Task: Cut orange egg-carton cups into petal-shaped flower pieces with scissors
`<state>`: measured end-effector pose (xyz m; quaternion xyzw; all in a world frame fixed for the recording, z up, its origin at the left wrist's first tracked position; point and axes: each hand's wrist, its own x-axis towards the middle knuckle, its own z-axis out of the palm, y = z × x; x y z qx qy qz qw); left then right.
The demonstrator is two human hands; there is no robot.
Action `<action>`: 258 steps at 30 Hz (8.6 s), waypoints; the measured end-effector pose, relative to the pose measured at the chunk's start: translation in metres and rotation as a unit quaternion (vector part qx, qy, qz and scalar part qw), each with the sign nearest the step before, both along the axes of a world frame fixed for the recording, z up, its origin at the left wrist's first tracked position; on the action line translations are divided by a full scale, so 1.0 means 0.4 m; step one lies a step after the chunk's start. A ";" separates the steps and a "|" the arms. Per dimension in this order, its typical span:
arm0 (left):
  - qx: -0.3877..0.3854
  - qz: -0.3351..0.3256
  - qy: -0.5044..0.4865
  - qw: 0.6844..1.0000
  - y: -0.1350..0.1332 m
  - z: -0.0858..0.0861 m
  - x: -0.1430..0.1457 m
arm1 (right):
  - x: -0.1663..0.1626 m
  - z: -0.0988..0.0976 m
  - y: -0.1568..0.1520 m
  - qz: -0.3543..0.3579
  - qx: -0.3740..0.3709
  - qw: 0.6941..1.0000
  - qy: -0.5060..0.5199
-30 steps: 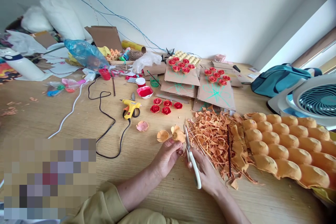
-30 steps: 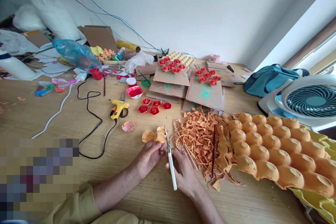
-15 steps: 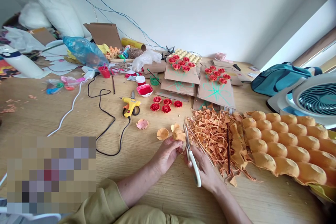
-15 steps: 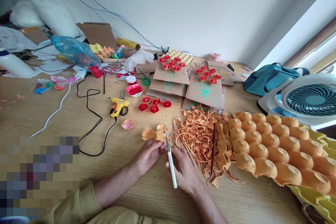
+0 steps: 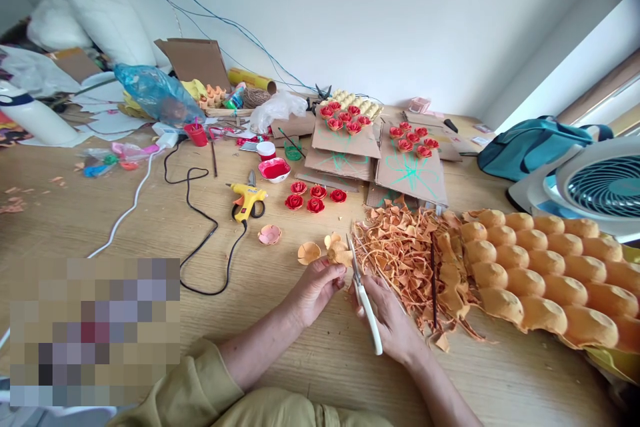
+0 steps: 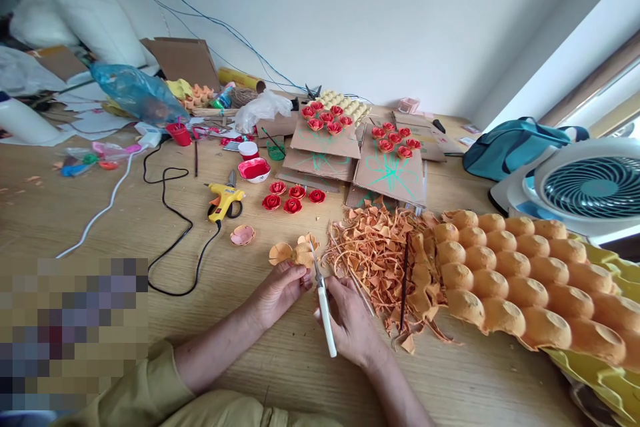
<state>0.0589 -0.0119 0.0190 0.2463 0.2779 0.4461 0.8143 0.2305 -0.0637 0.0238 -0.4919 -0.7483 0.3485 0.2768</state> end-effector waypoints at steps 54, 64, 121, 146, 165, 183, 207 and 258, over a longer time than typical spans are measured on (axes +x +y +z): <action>0.019 0.010 -0.024 0.999 -0.005 0.001 -0.004 | -0.003 0.007 -0.009 -0.012 0.041 0.997 0.069; 0.011 0.034 -0.034 0.999 -0.001 0.007 -0.006 | -0.002 0.008 -0.011 -0.013 0.030 0.998 0.055; 0.005 -0.086 -0.004 0.996 0.005 -0.027 -0.013 | 0.027 -0.014 0.006 -0.160 -0.027 0.959 0.233; 0.094 0.104 0.147 0.979 0.016 -0.034 -0.015 | 0.036 0.003 0.014 -0.036 0.125 0.979 -0.156; 0.119 0.056 0.134 0.982 0.017 -0.050 -0.018 | 0.030 0.004 0.016 -0.031 0.144 0.972 -0.182; 0.128 0.026 0.107 0.986 0.001 -0.018 -0.010 | 0.024 0.013 0.011 -0.026 0.173 0.968 -0.179; 0.169 -0.008 0.087 0.982 0.005 -0.021 -0.018 | 0.026 0.013 0.002 0.000 0.165 0.979 -0.124; 0.204 -0.102 0.222 0.948 0.042 0.030 -0.055 | 0.048 -0.007 0.008 -0.112 -0.020 0.986 0.125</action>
